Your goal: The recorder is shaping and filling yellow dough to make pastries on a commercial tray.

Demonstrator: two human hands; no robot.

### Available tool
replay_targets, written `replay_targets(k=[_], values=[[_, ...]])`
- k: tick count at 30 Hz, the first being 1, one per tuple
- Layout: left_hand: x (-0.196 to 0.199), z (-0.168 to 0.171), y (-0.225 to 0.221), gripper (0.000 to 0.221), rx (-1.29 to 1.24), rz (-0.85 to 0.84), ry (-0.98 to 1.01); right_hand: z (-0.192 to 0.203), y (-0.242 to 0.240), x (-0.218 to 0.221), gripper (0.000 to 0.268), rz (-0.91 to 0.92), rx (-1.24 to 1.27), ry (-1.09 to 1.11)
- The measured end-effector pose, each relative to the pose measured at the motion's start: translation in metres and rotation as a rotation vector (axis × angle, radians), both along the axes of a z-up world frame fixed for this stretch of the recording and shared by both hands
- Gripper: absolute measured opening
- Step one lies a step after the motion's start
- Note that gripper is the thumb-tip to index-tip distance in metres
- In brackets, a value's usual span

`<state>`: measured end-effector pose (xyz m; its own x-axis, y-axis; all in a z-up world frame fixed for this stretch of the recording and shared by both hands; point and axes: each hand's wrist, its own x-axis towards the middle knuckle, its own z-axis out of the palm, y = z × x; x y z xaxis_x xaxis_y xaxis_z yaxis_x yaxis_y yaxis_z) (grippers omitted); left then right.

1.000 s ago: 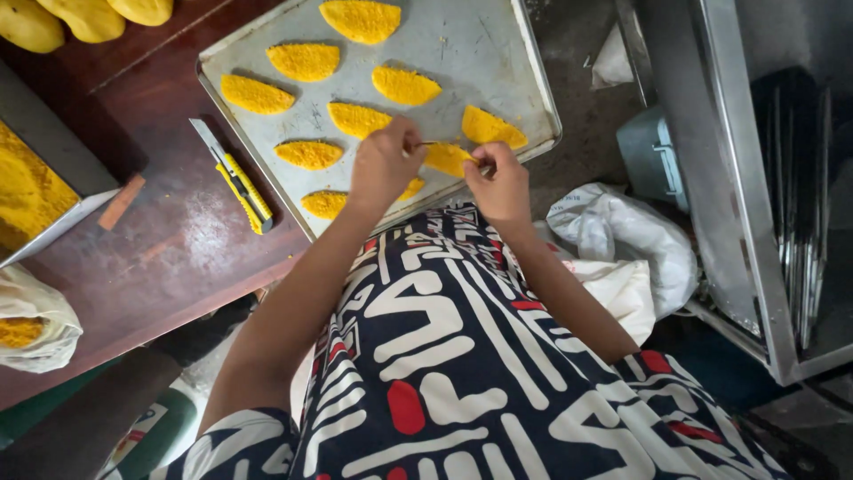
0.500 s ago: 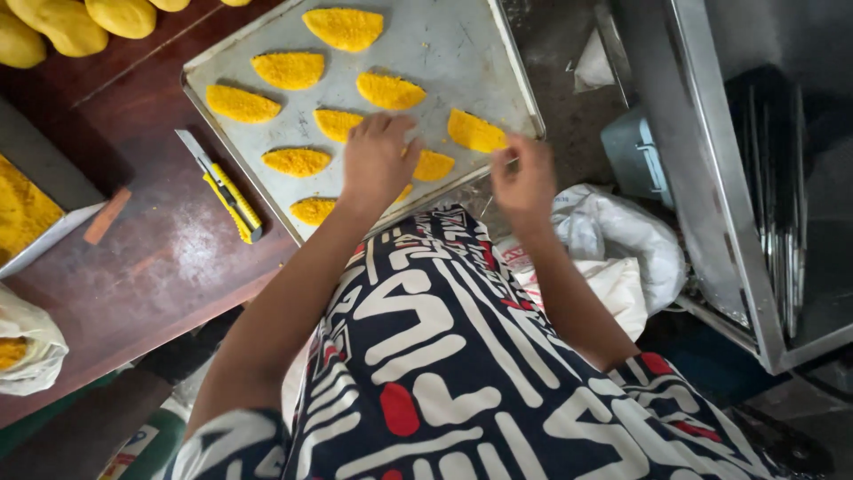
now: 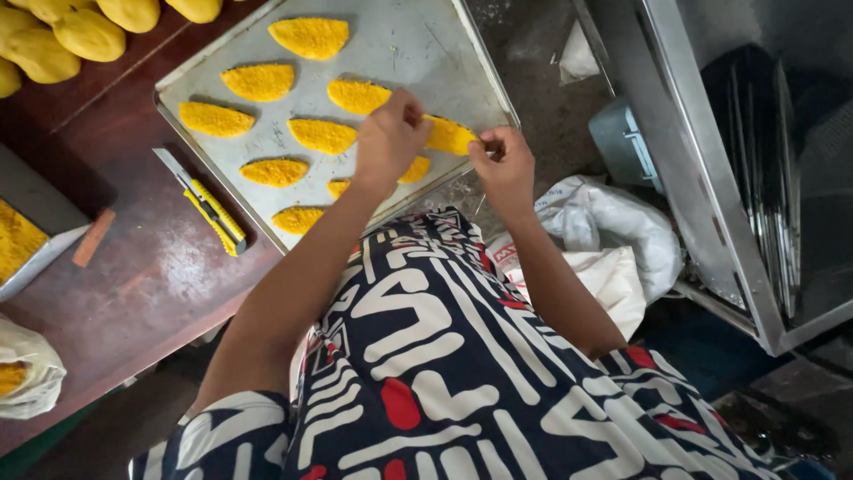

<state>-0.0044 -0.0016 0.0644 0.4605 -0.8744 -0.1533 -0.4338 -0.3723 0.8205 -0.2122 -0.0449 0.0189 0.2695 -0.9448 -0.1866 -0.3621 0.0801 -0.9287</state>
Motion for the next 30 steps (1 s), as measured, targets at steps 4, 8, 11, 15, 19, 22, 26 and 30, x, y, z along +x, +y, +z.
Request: replay_targets(k=[4, 8, 11, 15, 19, 22, 26, 30], values=[[0.012, -0.014, 0.009, 0.019, 0.0, -0.025, -0.006, -0.002, -0.003, -0.001, 0.022, 0.079, 0.039, -0.157], [0.013, -0.019, 0.013, 0.02, -0.025, -0.067, -0.192, -0.005, -0.002, 0.007, 0.023, 0.145, -0.048, 0.08], [0.013, -0.015, 0.015, 0.02, -0.165, -0.083, -0.376, -0.004, -0.006, 0.003, 0.025, 0.227, -0.189, 0.291], [0.02, -0.066, 0.03, 0.012, -0.098, -0.264, -0.6, 0.006, -0.01, -0.001, 0.018, 0.388, -0.328, 0.47], [0.034, 0.013, 0.072, 0.038, -0.184, -0.105, -0.432, 0.064, 0.005, 0.014, 0.035, 0.402, -0.414, 0.405], [0.058, 0.042, 0.126, 0.054, -0.278, -0.12, -0.435, 0.076, 0.017, 0.044, 0.038, 0.393, -0.391, 0.272], [0.102, 0.05, 0.212, 0.06, -0.222, 0.183, -0.308, 0.088, 0.042, 0.107, 0.043, 0.536, -0.584, 0.1], [0.187, 0.011, 0.269, 0.045, -0.235, 0.396, -0.469, 0.101, 0.09, 0.178, 0.044, 0.652, -0.51, 0.126]])
